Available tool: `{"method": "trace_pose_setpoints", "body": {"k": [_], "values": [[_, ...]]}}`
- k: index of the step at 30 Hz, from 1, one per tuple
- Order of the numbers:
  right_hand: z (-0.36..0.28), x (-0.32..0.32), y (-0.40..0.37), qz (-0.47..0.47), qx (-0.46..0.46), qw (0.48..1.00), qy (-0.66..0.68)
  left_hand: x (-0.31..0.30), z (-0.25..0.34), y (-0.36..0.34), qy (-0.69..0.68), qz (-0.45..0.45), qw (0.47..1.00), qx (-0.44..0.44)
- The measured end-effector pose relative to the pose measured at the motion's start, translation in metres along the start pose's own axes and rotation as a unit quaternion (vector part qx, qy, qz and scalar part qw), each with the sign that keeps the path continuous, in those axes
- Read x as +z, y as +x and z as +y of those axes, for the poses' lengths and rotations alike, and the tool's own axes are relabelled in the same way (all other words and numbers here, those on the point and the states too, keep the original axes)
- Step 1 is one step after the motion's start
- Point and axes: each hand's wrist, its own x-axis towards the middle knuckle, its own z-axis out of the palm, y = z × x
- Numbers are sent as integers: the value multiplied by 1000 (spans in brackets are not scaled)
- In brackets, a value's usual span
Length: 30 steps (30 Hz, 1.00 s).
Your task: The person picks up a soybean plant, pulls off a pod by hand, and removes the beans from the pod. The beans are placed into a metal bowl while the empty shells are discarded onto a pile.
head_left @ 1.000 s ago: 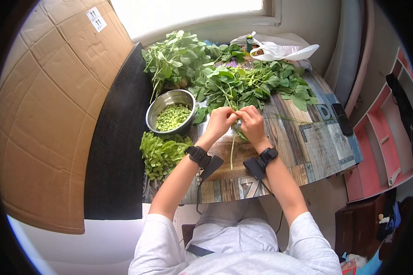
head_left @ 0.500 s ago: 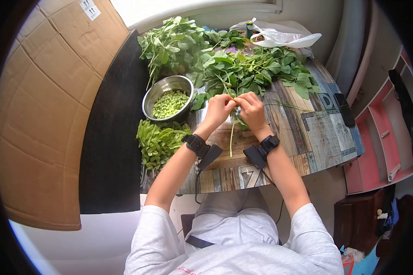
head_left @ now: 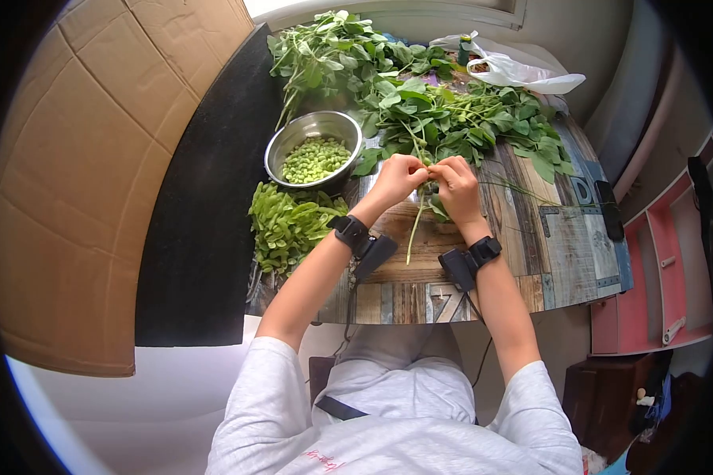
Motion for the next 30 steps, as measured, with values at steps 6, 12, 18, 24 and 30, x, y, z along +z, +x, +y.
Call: {"method": "trace_pose_setpoints", "body": {"k": [6, 12, 18, 24, 30], "values": [[-5, 1, -1, -40, 40, 998, -24, -14, 0, -8, -20, -35, 999, -4], [-5, 2, -2, -79, 5, 997, -17, -11, 0, -17, 123, -5, 989, 85], [-6, 5, -6, -51, 0, 999, -8, -1, -5, -15, 70, 14, 994, 81], [-10, 6, -4, -13, -37, 999, -26, 0, -16, -11, -58, -43, 997, -4], [-14, 5, 0, 15, -34, 999, 23, 0, -8, -16, -210, -71, 970, -97]]}}
